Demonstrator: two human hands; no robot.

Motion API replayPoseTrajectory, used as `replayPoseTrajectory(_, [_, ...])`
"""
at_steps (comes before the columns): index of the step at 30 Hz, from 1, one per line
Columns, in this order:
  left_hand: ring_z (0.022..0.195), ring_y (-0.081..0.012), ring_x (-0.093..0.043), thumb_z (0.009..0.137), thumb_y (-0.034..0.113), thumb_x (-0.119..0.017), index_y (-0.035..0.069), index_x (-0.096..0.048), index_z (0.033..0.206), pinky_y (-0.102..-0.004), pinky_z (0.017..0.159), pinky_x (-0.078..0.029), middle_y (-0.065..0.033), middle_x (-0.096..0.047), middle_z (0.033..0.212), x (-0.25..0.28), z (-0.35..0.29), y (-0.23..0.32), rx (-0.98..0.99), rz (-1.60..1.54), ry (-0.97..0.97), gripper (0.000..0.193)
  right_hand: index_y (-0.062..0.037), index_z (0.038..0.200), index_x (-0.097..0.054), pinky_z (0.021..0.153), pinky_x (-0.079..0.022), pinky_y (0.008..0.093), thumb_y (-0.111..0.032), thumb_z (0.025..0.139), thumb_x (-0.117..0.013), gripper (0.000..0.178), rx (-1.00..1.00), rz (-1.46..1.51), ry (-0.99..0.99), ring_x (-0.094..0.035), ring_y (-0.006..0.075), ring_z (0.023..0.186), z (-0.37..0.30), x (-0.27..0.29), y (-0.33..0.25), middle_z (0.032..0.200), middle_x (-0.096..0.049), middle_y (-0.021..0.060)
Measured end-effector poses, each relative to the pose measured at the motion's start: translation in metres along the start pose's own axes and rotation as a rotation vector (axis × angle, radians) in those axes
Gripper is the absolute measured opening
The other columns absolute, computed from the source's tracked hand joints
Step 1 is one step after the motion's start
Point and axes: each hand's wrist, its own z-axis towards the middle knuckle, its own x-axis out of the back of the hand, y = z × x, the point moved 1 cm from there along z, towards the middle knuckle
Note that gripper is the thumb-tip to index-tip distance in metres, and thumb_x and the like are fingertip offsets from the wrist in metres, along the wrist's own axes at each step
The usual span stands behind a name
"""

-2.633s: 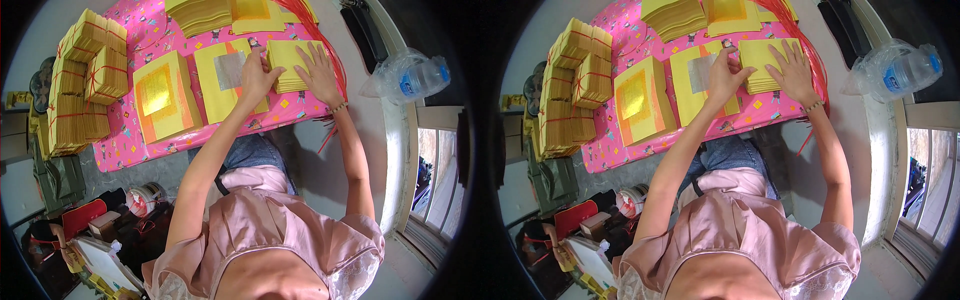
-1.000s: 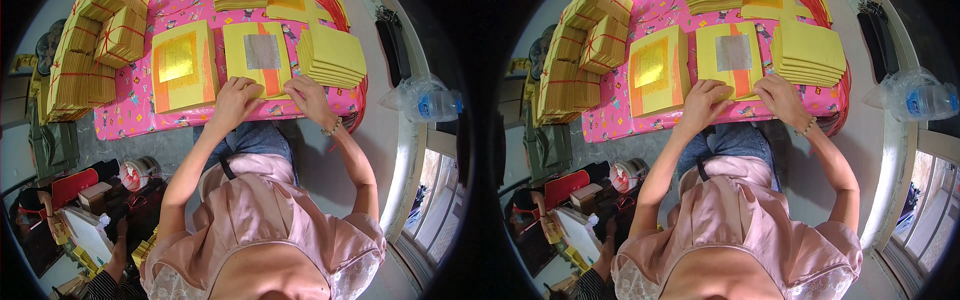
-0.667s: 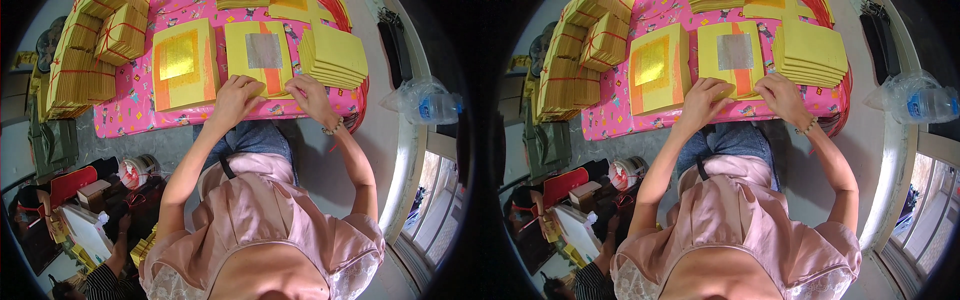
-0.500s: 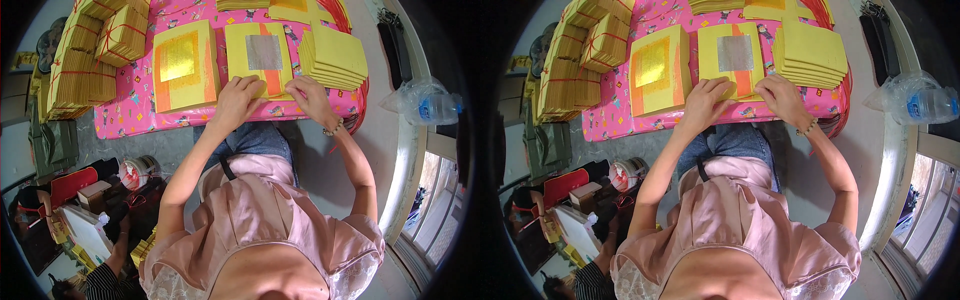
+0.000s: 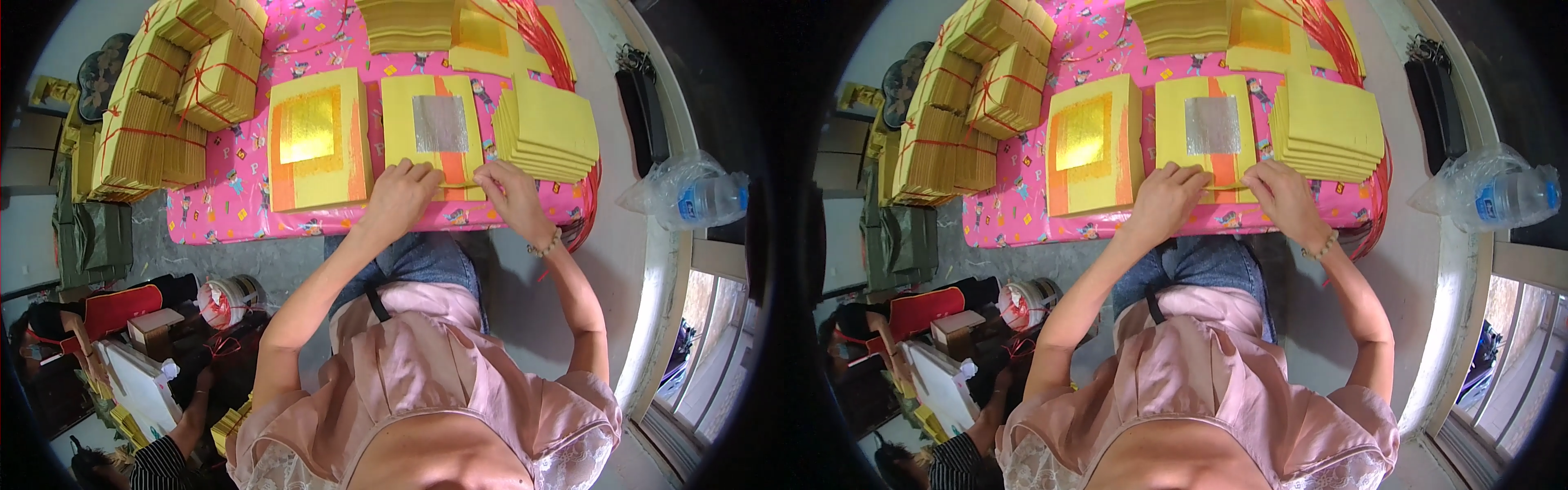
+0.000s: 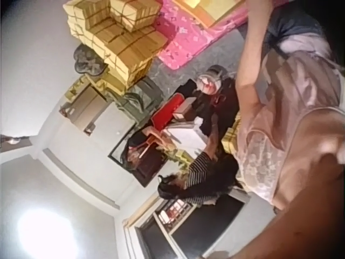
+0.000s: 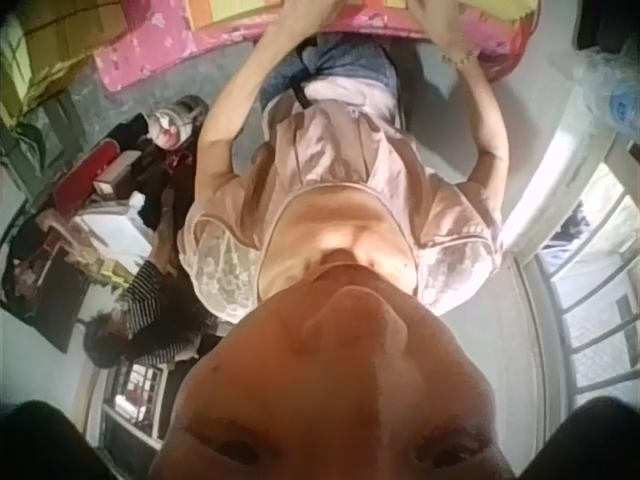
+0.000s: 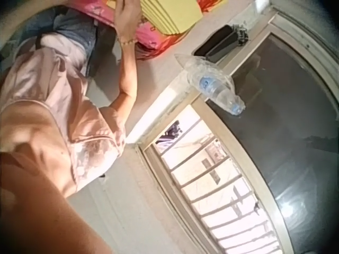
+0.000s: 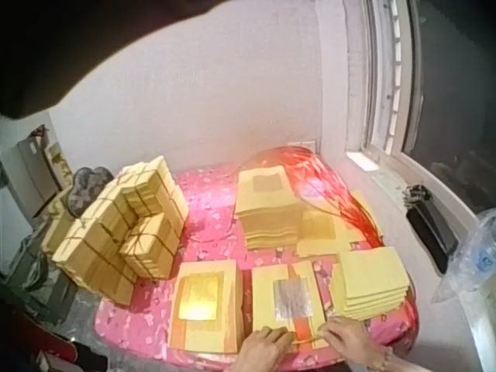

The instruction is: Folding and stacking square yellow papers on a table.

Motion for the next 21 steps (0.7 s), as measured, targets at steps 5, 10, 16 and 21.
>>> replayPoseTrajectory(5, [0.085,-0.0266,-0.063,0.086,0.018,-0.063,0.008,-0.061,0.100,-0.0380,0.074,-0.048,-0.0092,-0.069,0.088,-0.001,0.008,-0.010,-0.052,0.077,0.012,0.017,-0.0047,0.105,-0.062,0.078,-0.049,0.0418,-0.022,0.089,-0.067,0.024,0.245,-0.295,0.150,-0.063,0.0309,0.087,0.010,0.001,-0.043,0.095,-0.063,0.0120])
replayPoseTrajectory(10, [0.100,-0.0298,-0.063,0.088,0.011,-0.062,0.007,-0.063,0.117,-0.0428,0.083,-0.048,-0.0144,-0.069,0.107,0.021,0.029,-0.006,0.112,0.024,-0.271,0.030,-0.0045,0.108,-0.059,0.076,-0.049,0.0427,-0.021,0.088,-0.066,0.027,0.241,-0.326,-0.027,-0.062,0.0332,0.086,0.032,-0.004,-0.024,0.094,-0.060,0.0137])
replayPoseTrajectory(16, [0.126,-0.0392,-0.047,0.079,0.011,-0.073,0.007,-0.056,0.133,-0.0502,0.100,-0.041,-0.0181,-0.051,0.135,0.028,0.027,0.003,-0.057,-0.005,0.422,0.057,-0.0025,0.104,-0.060,0.077,-0.049,0.0442,-0.013,0.092,-0.061,0.016,0.149,-0.188,-0.116,-0.063,0.0381,0.091,0.085,0.023,-0.025,0.095,-0.063,0.0164])
replayPoseTrajectory(21, [0.129,-0.0397,-0.045,0.080,0.016,-0.074,0.008,-0.051,0.139,-0.0518,0.104,-0.039,-0.0197,-0.047,0.139,-0.005,0.034,0.006,0.031,-0.057,0.356,0.063,-0.0008,0.105,-0.061,0.081,-0.050,0.0455,-0.018,0.095,-0.058,0.020,0.082,-0.241,-0.136,-0.063,0.0393,0.096,0.147,0.029,0.005,0.100,-0.066,0.0196])
